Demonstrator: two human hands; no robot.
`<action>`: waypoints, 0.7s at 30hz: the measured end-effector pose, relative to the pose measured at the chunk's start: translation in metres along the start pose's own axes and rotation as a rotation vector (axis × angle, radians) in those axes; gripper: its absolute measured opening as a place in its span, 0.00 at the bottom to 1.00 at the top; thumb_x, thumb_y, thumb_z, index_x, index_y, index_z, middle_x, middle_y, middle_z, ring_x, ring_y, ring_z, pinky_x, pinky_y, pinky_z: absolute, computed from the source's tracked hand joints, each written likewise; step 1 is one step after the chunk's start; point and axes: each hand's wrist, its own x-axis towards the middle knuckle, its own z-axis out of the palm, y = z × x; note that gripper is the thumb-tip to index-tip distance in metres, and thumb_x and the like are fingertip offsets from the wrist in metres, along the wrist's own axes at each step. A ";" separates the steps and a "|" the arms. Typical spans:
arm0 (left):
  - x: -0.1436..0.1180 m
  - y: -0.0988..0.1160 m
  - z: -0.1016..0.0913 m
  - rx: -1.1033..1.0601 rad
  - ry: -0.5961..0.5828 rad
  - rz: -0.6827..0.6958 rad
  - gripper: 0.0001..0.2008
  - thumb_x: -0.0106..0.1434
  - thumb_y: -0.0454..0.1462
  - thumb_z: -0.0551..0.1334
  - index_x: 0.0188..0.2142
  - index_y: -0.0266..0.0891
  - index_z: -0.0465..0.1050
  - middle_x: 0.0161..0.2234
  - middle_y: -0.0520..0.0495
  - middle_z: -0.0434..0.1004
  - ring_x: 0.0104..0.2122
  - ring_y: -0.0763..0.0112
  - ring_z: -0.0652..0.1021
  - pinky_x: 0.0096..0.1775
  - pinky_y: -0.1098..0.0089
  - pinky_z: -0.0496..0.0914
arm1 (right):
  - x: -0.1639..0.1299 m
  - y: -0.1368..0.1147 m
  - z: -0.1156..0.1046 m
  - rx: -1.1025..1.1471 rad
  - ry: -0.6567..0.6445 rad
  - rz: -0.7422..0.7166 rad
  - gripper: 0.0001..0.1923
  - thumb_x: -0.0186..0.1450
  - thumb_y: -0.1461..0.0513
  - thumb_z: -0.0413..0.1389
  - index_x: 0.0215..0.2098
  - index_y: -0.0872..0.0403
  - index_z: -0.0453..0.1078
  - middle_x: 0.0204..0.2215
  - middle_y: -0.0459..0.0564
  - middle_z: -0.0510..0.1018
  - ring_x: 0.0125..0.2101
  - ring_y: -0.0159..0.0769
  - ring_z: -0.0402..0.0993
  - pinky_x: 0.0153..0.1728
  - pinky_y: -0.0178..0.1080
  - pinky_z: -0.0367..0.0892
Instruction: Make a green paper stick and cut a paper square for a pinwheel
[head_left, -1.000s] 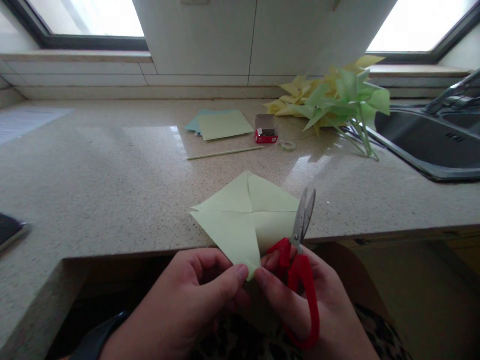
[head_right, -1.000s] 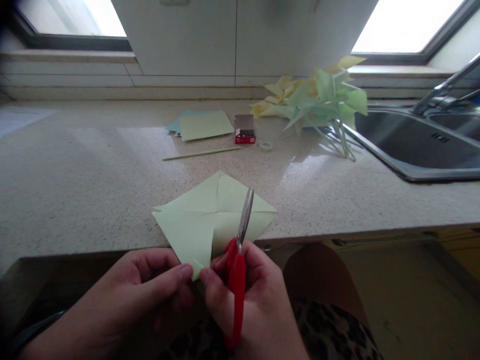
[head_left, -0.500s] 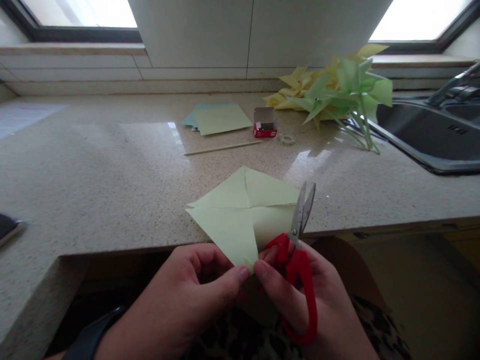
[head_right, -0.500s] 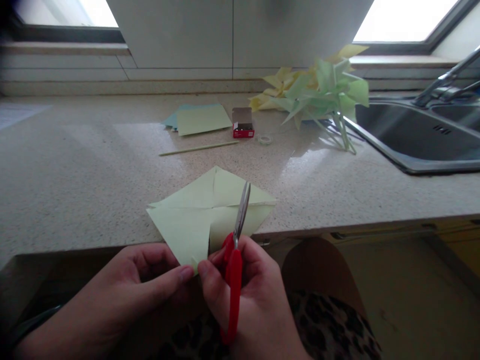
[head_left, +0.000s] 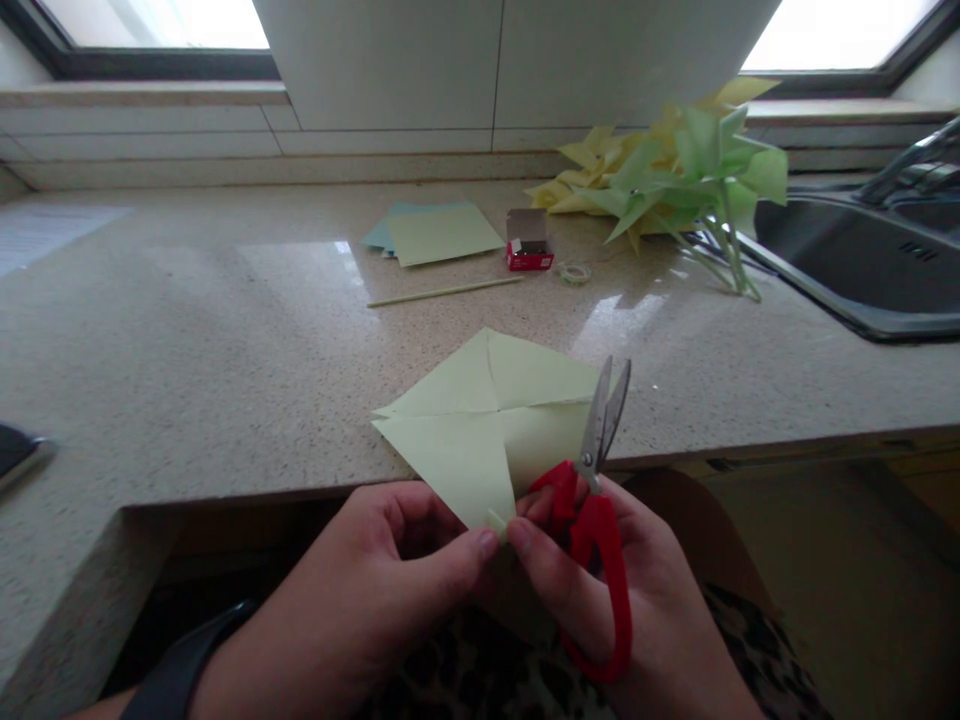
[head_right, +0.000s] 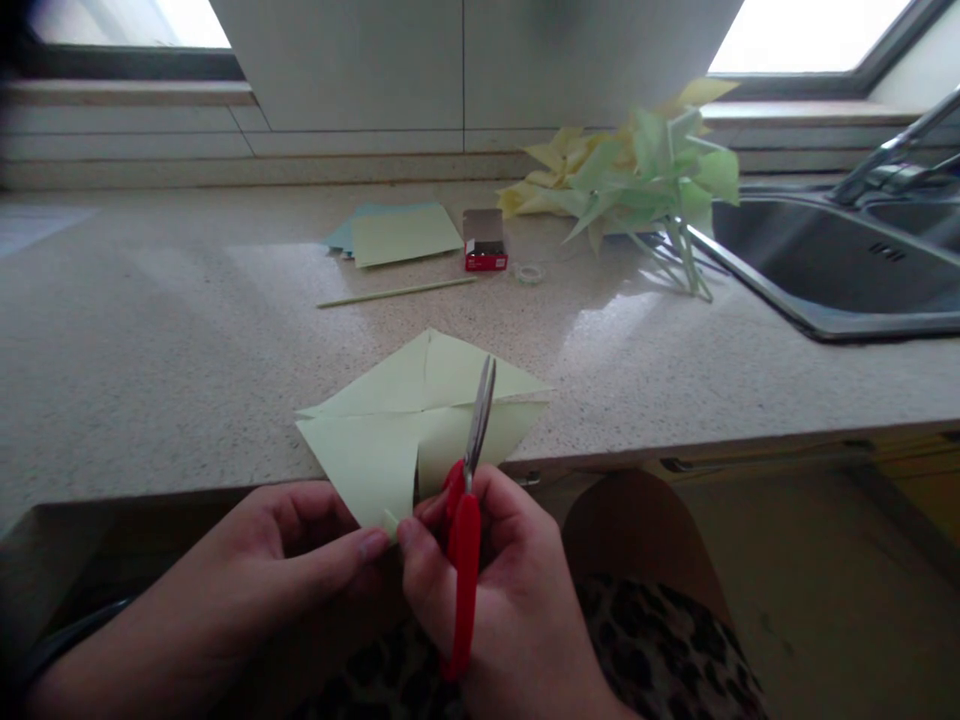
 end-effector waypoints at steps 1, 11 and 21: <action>0.000 0.001 0.000 0.002 0.010 -0.007 0.15 0.58 0.45 0.74 0.36 0.35 0.82 0.35 0.42 0.85 0.34 0.63 0.80 0.41 0.63 0.71 | 0.000 0.000 0.000 -0.001 0.000 -0.003 0.16 0.61 0.50 0.64 0.28 0.53 0.69 0.23 0.45 0.74 0.23 0.31 0.69 0.23 0.32 0.67; -0.001 0.003 0.001 -0.008 0.015 -0.022 0.13 0.54 0.41 0.76 0.34 0.34 0.82 0.35 0.42 0.84 0.36 0.61 0.81 0.43 0.62 0.72 | 0.002 0.013 0.001 0.074 -0.011 -0.052 0.11 0.60 0.57 0.66 0.29 0.53 0.70 0.23 0.43 0.74 0.23 0.29 0.68 0.23 0.30 0.67; 0.000 0.000 -0.001 0.003 -0.009 -0.024 0.14 0.55 0.41 0.75 0.35 0.33 0.81 0.35 0.41 0.84 0.34 0.62 0.80 0.44 0.60 0.72 | 0.004 0.013 0.000 0.087 -0.028 -0.045 0.10 0.59 0.60 0.67 0.30 0.52 0.70 0.23 0.41 0.73 0.23 0.27 0.66 0.24 0.27 0.66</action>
